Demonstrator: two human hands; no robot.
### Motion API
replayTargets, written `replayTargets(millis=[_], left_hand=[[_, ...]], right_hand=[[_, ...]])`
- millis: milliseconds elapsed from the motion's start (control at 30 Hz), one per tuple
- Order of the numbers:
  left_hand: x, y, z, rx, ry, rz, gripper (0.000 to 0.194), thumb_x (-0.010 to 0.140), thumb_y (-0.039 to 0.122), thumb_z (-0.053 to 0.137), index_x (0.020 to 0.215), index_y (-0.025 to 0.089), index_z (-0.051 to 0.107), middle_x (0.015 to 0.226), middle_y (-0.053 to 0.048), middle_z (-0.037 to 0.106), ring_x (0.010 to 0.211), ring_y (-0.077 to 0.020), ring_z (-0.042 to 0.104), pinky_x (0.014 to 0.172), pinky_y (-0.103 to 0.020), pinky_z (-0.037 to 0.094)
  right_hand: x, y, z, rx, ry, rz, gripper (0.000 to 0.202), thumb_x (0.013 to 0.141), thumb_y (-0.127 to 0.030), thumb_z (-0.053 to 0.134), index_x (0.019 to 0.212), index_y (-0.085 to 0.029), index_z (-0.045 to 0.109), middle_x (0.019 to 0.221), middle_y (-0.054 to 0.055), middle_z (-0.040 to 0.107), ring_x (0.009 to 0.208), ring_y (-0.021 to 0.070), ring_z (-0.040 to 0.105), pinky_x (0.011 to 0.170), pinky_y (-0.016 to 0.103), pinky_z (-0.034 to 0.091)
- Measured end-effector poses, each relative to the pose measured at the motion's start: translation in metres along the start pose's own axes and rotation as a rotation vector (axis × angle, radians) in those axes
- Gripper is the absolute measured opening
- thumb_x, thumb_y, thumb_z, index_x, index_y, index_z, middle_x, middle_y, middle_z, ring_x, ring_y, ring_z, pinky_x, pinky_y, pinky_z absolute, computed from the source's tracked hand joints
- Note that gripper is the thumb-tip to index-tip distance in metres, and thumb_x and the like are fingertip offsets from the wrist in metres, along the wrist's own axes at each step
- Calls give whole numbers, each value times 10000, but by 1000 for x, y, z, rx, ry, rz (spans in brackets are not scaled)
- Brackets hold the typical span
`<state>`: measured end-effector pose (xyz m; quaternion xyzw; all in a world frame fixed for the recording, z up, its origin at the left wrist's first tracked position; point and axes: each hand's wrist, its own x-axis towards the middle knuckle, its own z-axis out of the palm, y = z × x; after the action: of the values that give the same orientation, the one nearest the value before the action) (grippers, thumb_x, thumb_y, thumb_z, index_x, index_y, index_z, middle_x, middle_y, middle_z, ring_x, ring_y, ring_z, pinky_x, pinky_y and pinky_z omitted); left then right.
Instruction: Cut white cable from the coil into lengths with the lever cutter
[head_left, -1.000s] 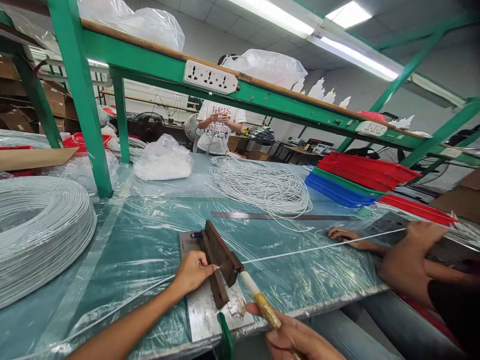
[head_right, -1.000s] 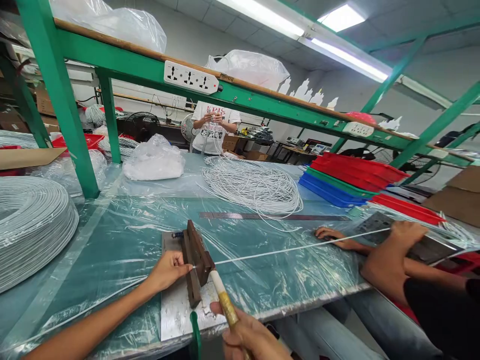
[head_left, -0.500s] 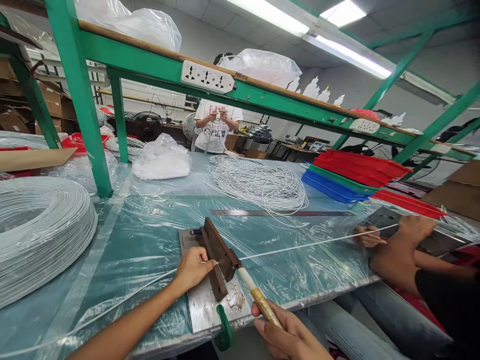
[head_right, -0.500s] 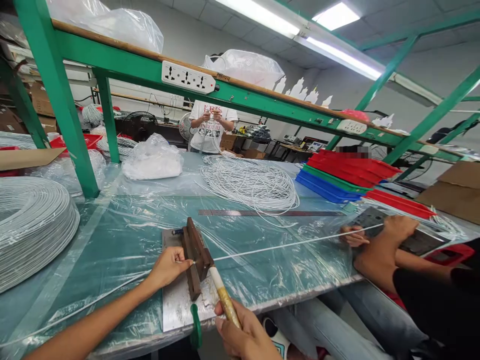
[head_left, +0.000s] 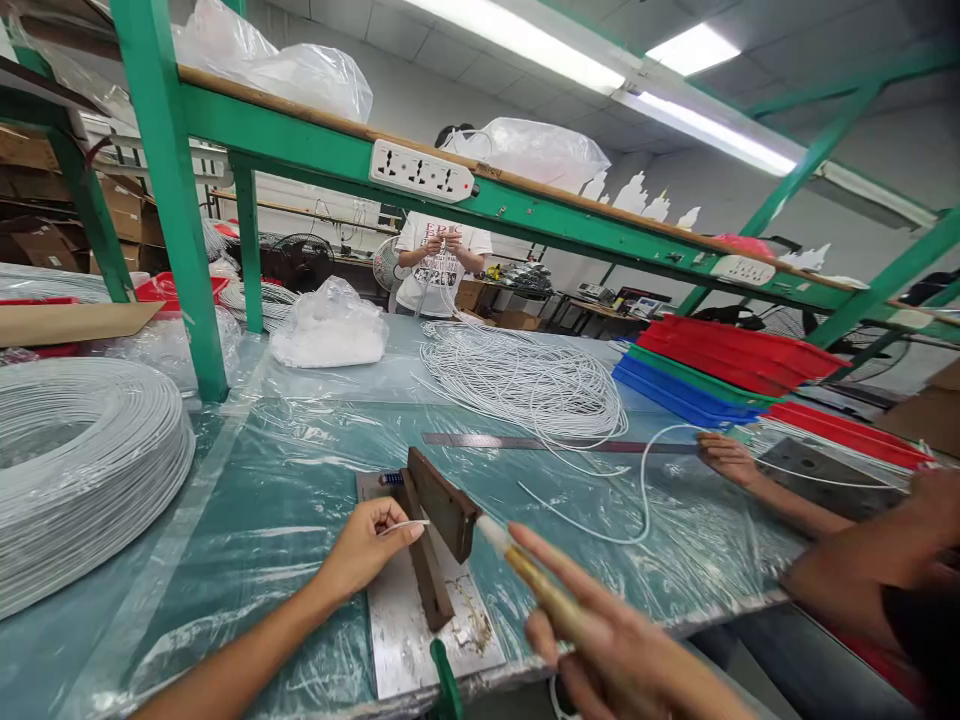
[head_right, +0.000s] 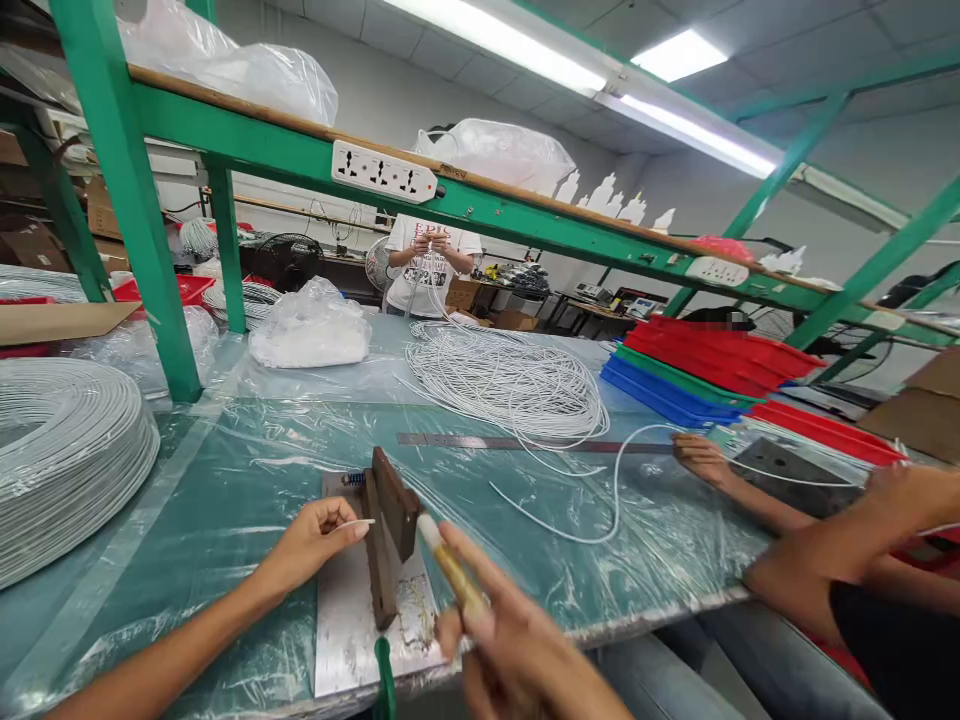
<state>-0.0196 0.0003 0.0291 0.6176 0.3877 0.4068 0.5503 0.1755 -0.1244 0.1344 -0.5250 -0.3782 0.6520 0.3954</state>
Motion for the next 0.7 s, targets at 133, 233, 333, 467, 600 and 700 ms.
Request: replayTargets(millis=[133,233,333,467,600,700], left_hand=[[-12,7,-4,16,16,16,468,713,594,540,578,149,499,543,42,365,548,-100,322,532,-233,223],[-21,4,-2,97,33,0,526,766,619,435,581,138,542,524,40,331,535,-105,300,526,-248,190],[-30,0,1,156,26,-34,577,769,656,386,570,140,549,519,35,333,533,-111,316,526,-253,190],[-41,-4,-1,183,4,-75,608,753,702,365,541,149,505,533,28,344,553,-116,338,537,-251,205],[-44,-6,-3,94,-31,-153,609,719,746,355,502,179,402,499,44,300,511,-107,300,520,-248,205],[-44,0,-6,45,-12,-171,616,673,778,377,489,190,368,483,50,299,491,-100,280,504,-242,201]], right_hand=[[41,-87,12,104,-149,-133,531,806,-644,362,949,-176,566,704,57,589,481,90,512,497,202,420],[96,-133,17,59,-168,-187,610,849,-653,175,931,-164,530,696,96,628,537,124,569,543,219,454],[158,-161,20,18,-174,-216,624,832,-678,202,953,-148,509,738,130,653,578,151,604,587,253,480],[230,-173,28,24,-138,-199,614,804,-703,261,926,-140,474,793,155,659,642,182,633,634,297,495],[277,-166,39,10,-76,-193,567,833,-663,265,954,-138,439,804,161,656,694,200,641,659,335,499],[290,-159,48,0,-17,-258,544,866,-615,255,1034,-128,432,778,127,653,687,181,636,673,323,492]])
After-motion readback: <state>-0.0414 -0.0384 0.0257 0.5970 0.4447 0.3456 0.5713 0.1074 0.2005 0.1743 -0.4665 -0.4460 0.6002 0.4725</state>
